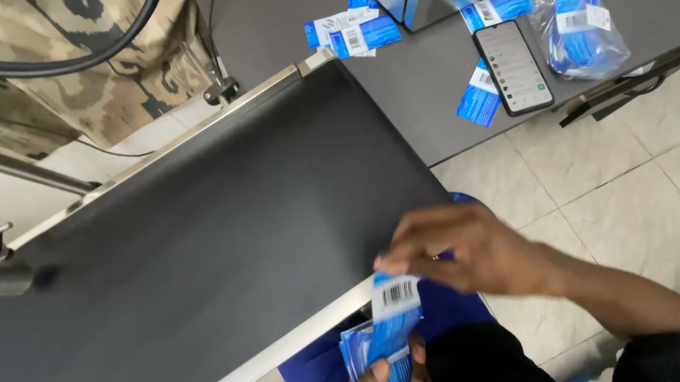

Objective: Placing individual product labels onto a moving conveyor belt from a stack.

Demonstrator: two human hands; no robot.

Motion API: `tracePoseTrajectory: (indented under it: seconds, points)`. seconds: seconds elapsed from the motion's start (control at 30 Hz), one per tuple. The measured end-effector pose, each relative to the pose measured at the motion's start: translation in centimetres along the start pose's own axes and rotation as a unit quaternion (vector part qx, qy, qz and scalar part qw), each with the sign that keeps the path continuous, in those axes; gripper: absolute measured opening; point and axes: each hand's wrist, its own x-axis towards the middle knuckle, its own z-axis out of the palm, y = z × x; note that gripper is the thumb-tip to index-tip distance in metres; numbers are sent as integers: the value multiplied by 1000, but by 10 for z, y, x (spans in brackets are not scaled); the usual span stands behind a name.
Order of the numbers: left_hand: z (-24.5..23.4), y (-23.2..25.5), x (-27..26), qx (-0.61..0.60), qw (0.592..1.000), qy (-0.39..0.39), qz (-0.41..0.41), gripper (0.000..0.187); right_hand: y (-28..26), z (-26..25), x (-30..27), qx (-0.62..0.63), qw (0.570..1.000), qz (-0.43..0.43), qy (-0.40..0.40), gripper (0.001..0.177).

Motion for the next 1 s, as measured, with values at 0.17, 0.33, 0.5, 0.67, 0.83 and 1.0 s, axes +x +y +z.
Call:
tracePoseTrajectory:
  seconds: [0.17,0.33,0.5,0.67,0.83,1.0]
  points:
    - [-5,5,12,-84,996,-11,6,82,45,-37,45,55,956,286,45,29]
    - [2,18,6,-113,992,30,48,75,141,-51,88,165,936,275,143,33]
    - [-3,24,4,-110,992,11,62,79,176,-58,145,94,951,227,187,14]
    - [-21,25,6,-134,990,-3,50,81,194,-49,173,64,952,246,171,15]
    - [-25,27,6,-131,990,-5,51,81,184,-39,178,42,950,265,159,22]
    - [-13,28,6,-144,987,47,47,78,159,-36,161,-57,959,239,141,25]
